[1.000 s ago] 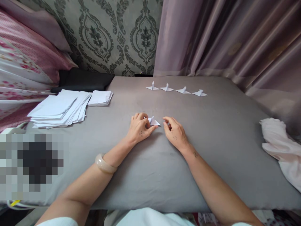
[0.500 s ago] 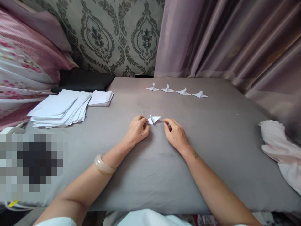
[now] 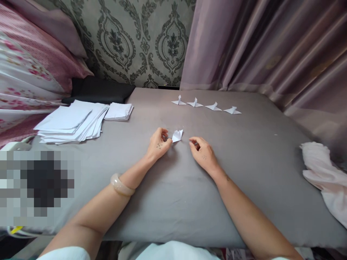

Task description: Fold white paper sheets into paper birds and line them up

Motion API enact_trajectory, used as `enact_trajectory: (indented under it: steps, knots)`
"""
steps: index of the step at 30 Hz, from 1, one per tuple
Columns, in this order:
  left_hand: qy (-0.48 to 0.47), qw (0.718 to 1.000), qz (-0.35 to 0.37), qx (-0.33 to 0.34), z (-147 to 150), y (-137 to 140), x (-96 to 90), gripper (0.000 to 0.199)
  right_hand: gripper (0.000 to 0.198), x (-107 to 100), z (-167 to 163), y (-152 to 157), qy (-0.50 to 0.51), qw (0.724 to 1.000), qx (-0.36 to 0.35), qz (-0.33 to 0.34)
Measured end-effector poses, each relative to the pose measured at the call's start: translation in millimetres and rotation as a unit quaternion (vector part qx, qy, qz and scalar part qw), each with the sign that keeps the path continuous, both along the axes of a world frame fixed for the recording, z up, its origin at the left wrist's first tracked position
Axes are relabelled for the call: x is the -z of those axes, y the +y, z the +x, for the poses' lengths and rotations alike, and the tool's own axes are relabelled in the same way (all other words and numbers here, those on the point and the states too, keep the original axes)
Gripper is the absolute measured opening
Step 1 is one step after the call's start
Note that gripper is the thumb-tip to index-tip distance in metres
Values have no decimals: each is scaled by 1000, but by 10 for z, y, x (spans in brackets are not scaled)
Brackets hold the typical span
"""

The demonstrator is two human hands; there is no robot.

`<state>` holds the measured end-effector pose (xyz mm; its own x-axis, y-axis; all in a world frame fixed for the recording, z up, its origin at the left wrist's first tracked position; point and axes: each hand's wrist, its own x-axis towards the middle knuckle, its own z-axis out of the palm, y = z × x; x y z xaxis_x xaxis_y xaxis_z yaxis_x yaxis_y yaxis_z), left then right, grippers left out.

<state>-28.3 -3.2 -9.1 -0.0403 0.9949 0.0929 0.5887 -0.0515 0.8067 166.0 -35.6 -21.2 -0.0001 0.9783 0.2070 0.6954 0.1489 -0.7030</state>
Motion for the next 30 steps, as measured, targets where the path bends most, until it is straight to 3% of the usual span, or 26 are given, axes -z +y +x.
enact_trajectory:
  steps: [6, 12, 17, 20, 24, 30]
  knots:
    - [-42, 999, 11, 11, -1, 40, 70, 29, 21, -98, -83, 145, -12, 998, -36, -48]
    - [-90, 996, 12, -1, -51, 96, 101, 28, 25, -106, -259, 356, -79, 996, -20, -36]
    - [-135, 991, 10, 7, -85, 141, 106, 29, 14, -55, -325, 417, -113, 992, -41, -35]
    - [-131, 990, 10, 60, -93, 118, 100, 35, 11, -110, -282, 405, -101, 988, -105, -41]
    - [-40, 985, 43, 163, -73, 20, 74, 40, 12, -204, -177, 332, -96, 975, -197, -41]
    - [50, 968, 62, 237, -16, -21, 91, 14, 9, -76, -131, 169, -58, 985, -159, -28]
